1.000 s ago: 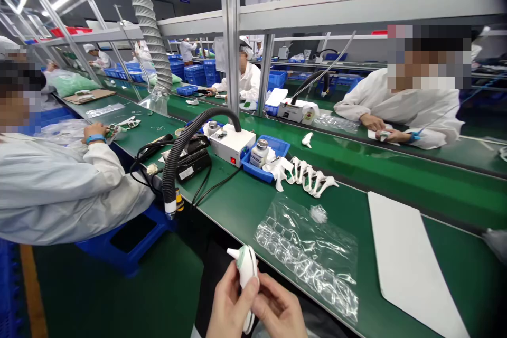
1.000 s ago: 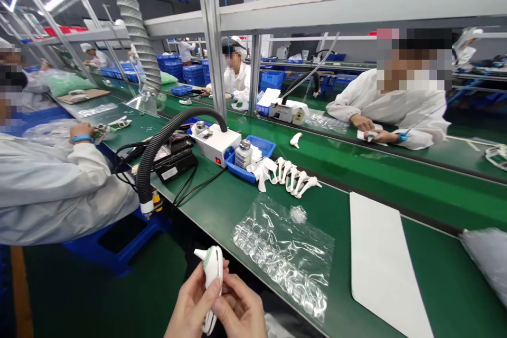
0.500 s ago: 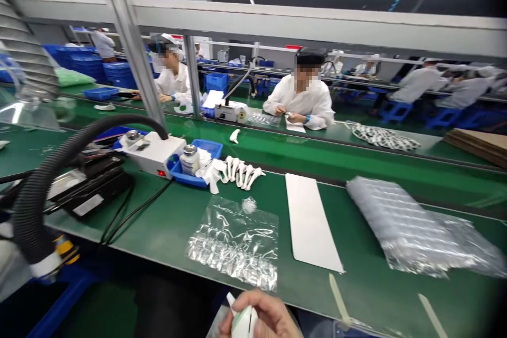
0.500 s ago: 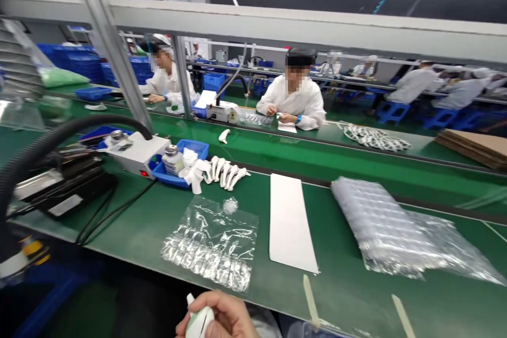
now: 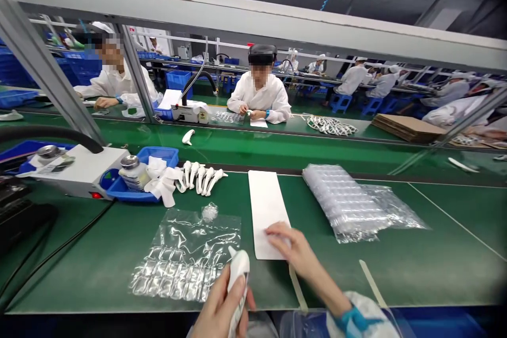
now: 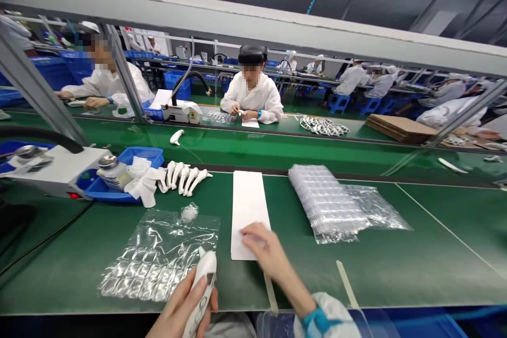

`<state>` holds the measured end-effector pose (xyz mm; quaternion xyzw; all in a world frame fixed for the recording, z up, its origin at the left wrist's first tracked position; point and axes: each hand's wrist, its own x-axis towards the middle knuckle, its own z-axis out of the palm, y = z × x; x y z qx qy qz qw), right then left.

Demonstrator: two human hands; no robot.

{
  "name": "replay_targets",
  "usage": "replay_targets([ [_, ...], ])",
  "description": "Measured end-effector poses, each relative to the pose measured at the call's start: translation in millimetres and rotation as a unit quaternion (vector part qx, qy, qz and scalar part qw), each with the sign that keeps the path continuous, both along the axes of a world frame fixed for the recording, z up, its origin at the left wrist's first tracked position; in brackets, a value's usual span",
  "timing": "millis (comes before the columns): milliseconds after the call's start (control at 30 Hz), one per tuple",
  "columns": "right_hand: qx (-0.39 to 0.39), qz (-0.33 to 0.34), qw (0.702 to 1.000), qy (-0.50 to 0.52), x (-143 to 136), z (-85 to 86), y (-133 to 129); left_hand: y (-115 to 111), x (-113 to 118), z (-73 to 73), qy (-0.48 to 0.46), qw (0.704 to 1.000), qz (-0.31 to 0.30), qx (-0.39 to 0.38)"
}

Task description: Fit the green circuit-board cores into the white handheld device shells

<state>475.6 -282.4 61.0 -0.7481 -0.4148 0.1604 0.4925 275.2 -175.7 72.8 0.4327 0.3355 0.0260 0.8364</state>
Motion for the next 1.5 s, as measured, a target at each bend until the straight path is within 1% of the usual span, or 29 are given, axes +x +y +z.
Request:
replay_targets([
  [33, -0.003, -0.036, 0.999, -0.030, 25, -4.9, -4, 3, 14, 6.7, -0.041, 0.999, -0.018, 0.016],
  [100, -0.014, -0.069, 0.996, -0.062, 64, -15.8, -10, 9, 41, 16.3, -0.067, 0.997, -0.022, 0.035],
  [133, -0.021, -0.072, 0.995, -0.065, 77, -20.7, -12, 12, 54, 18.1, -0.072, 0.996, -0.018, 0.045],
  [200, -0.033, -0.068, 0.994, -0.074, 92, -27.7, -11, 15, 76, 15.7, -0.075, 0.994, -0.007, 0.078],
  [267, -0.042, -0.060, 0.994, -0.080, 96, -30.4, -9, 16, 94, 8.2, -0.080, 0.989, 0.001, 0.121],
  [367, -0.052, -0.052, 0.994, -0.081, 95, -30.0, -4, 17, 107, -3.1, -0.073, 0.984, 0.002, 0.160],
  [500, -0.058, -0.062, 0.994, -0.068, 96, -31.0, 0, 16, 110, -8.9, -0.060, 0.984, 0.006, 0.168],
  [567, -0.047, -0.073, 0.995, -0.057, 98, -31.2, -1, 14, 110, -8.8, -0.056, 0.986, 0.009, 0.158],
  [633, -0.023, -0.089, 0.995, -0.039, 98, -27.5, -3, 14, 110, -6.6, -0.058, 0.988, 0.009, 0.144],
  [667, -0.008, -0.099, 0.995, -0.029, 96, -23.3, -5, 14, 109, -4.5, -0.061, 0.989, 0.009, 0.136],
  [733, 0.019, -0.113, 0.993, -0.010, 83, -9.2, -6, 15, 106, 1.9, -0.068, 0.990, 0.004, 0.121],
  [800, 0.039, -0.099, 0.994, 0.015, 59, 10.9, -4, 17, 98, 10.0, -0.074, 0.993, 0.003, 0.091],
  [833, 0.045, -0.079, 0.995, 0.032, 42, 21.9, -1, 18, 92, 13.9, -0.079, 0.995, 0.009, 0.066],
  [900, 0.053, -0.010, 0.994, 0.095, 6, 42.3, 9, 20, 77, 19.8, -0.091, 0.995, 0.027, 0.008],
  [967, 0.042, 0.053, 0.990, 0.127, -29, 56.2, 22, 20, 61, 22.2, -0.097, 0.993, 0.050, -0.033],
  [1000, 0.033, 0.073, 0.989, 0.123, -43, 59.8, 29, 20, 52, 22.2, -0.094, 0.993, 0.060, -0.044],
  [1100, 0.013, 0.096, 0.992, 0.074, -71, 60.6, 48, 20, 30, 20.4, -0.072, 0.991, 0.102, -0.054],
  [1233, 0.008, 0.116, 0.992, 0.037, -85, 56.7, 66, 24, 9, 19.2, -0.071, 0.988, 0.131, -0.052],
  [1367, 0.005, 0.134, 0.991, 0.027, -94, 58.4, 75, 29, -2, 19.0, -0.077, 0.985, 0.146, -0.058],
  [1500, -0.007, 0.136, 0.990, 0.038, -99, 57.0, 80, 30, -7, 17.2, -0.077, 0.983, 0.150, -0.071],
])
